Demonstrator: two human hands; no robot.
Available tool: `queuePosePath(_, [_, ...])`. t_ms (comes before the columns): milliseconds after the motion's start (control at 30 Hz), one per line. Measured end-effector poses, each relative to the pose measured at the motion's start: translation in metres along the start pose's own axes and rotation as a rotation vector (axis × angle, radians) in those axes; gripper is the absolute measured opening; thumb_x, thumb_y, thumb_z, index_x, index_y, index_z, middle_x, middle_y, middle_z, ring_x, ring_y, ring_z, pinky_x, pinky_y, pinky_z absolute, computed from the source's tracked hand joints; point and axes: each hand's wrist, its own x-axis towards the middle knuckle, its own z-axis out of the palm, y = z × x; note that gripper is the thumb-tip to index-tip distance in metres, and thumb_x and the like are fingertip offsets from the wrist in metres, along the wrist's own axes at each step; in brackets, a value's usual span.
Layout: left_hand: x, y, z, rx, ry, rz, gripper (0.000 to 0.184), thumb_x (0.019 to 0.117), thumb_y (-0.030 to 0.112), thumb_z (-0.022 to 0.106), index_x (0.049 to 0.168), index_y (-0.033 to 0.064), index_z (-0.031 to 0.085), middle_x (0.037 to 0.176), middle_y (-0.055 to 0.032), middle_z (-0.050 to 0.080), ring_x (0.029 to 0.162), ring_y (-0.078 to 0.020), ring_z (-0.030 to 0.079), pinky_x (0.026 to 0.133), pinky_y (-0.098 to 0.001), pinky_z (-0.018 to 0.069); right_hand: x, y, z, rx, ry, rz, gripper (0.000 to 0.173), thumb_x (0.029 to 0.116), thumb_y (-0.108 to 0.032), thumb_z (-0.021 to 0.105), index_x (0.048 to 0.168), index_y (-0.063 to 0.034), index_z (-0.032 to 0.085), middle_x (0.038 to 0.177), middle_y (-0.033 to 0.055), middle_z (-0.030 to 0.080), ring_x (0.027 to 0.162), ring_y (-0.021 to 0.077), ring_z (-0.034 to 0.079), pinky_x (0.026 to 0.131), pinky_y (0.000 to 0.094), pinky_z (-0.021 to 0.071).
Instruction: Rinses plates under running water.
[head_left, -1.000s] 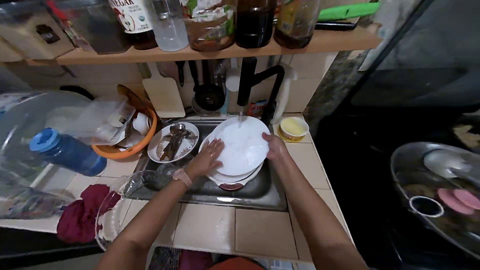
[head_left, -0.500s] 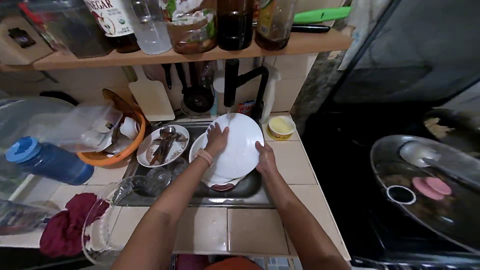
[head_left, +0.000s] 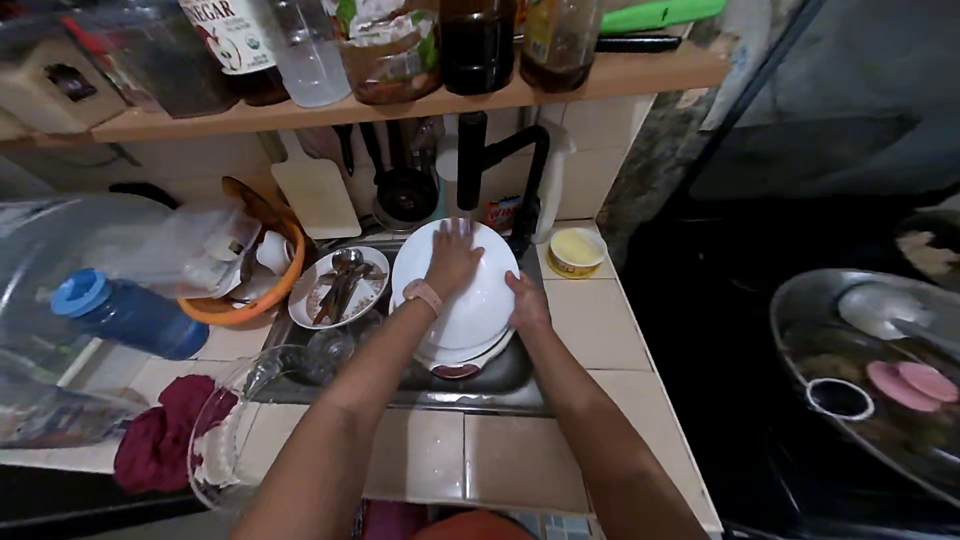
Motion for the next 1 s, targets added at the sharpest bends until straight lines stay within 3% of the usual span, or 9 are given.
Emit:
queuePosePath(133, [-0.033, 0.014, 0.037, 0.022, 0.011, 0.298, 0.059, 0.1052, 0.025, 0.053, 0.155, -0.0024, 0.038, 0.164, -0.0258, 0.029, 0.154, -0.0429, 0.023, 0.125, -0.0600, 0.0150, 0.008, -0.007, 0.006, 0.001, -0.049, -0.062, 0.031, 0.1118, -0.019, 0.039, 0.136, -0.0028, 0.050, 0.107, 0.0079, 0.066, 0.090, 0.0116, 0.066, 0.081, 0.0333, 0.0583])
queuePosePath(200, [-0.051, 0.013, 0.056, 0.047, -0.076, 0.313, 0.062, 0.1071, 0.028, 0.050, 0.157, -0.0039, 0.033, 0.166, -0.0240, 0.026, 0.157, -0.0391, 0.018, 0.127, -0.0563, 0.0105, 0.011, -0.012, 0.004, -0.022, -0.046, -0.108, 0.032, 0.1117, -0.021, 0.040, 0.136, -0.0025, 0.049, 0.106, 0.0073, 0.065, 0.088, 0.0105, 0.066, 0.080, 0.0324, 0.0583])
queuePosePath(333, [-0.090, 0.008, 0.076, -0.105, -0.096, 0.016, 0.070, 0.1091, 0.039, 0.042, 0.160, -0.0056, 0.024, 0.167, -0.0297, 0.016, 0.157, -0.0443, 0.008, 0.126, -0.0590, 0.0038, 0.009, -0.025, -0.005, -0.090, -0.010, -0.189, 0.033, 0.1115, -0.026, 0.041, 0.135, -0.0056, 0.052, 0.106, 0.0060, 0.066, 0.089, 0.0107, 0.068, 0.081, 0.0338, 0.0594])
queuePosePath(433, [-0.088, -0.008, 0.088, -0.382, 0.036, -0.213, 0.075, 0.1088, 0.032, 0.042, 0.157, -0.0150, 0.009, 0.164, -0.0382, 0.003, 0.156, -0.0489, 0.002, 0.129, -0.0522, 0.0055, 0.005, -0.027, -0.010, -0.070, 0.010, -0.234, 0.030, 0.1117, -0.021, 0.040, 0.132, -0.0025, 0.052, 0.103, 0.0057, 0.066, 0.087, 0.0098, 0.067, 0.080, 0.0326, 0.0595])
queuePosePath(500, [-0.073, -0.019, 0.082, -0.485, 0.078, -0.351, 0.075, 0.1104, 0.030, 0.040, 0.158, -0.0140, 0.002, 0.165, -0.0377, -0.001, 0.156, -0.0470, 0.002, 0.129, -0.0506, 0.0081, 0.001, -0.026, -0.013, -0.033, 0.024, -0.219, 0.028, 0.1114, -0.018, 0.040, 0.131, -0.0020, 0.052, 0.101, 0.0055, 0.066, 0.085, 0.0096, 0.068, 0.078, 0.0323, 0.0596])
queuePosePath(633, [-0.044, -0.022, 0.038, -0.410, 0.108, -0.471, 0.071, 0.1120, 0.037, 0.034, 0.159, -0.0112, 0.011, 0.165, -0.0355, 0.010, 0.155, -0.0479, 0.013, 0.126, -0.0549, 0.0157, -0.009, -0.016, -0.021, 0.016, 0.021, -0.155, 0.028, 0.1108, -0.014, 0.039, 0.132, -0.0016, 0.053, 0.100, 0.0074, 0.068, 0.084, 0.0125, 0.070, 0.077, 0.0341, 0.0608])
queuePosePath(733, [-0.033, -0.009, 0.008, -0.282, 0.108, -0.361, 0.069, 0.1124, 0.042, 0.030, 0.160, -0.0062, 0.017, 0.167, -0.0299, 0.017, 0.156, -0.0443, 0.015, 0.127, -0.0547, 0.0142, -0.015, -0.005, -0.021, 0.036, 0.036, -0.110, 0.026, 0.1108, -0.013, 0.039, 0.130, -0.0012, 0.054, 0.099, 0.0092, 0.069, 0.084, 0.0142, 0.070, 0.077, 0.0351, 0.0612])
queuePosePath(833, [0.001, -0.003, 0.014, -0.192, 0.082, -0.195, 0.065, 0.1116, 0.037, 0.035, 0.157, -0.0093, 0.027, 0.164, -0.0333, 0.022, 0.155, -0.0477, 0.015, 0.127, -0.0578, 0.0096, -0.016, 0.004, -0.014, 0.010, 0.044, -0.083, 0.029, 0.1109, -0.013, 0.040, 0.133, 0.0012, 0.052, 0.103, 0.0126, 0.067, 0.087, 0.0159, 0.069, 0.079, 0.0358, 0.0597])
queuePosePath(1000, [-0.020, 0.025, 0.028, -0.058, -0.019, 0.208, 0.058, 0.1092, 0.029, 0.047, 0.156, -0.0035, 0.036, 0.164, -0.0241, 0.031, 0.154, -0.0411, 0.024, 0.126, -0.0585, 0.0131, -0.021, 0.006, 0.002, 0.031, 0.064, -0.083, 0.028, 0.1105, -0.012, 0.041, 0.129, 0.0028, 0.055, 0.101, 0.0112, 0.068, 0.087, 0.0135, 0.068, 0.080, 0.0338, 0.0594])
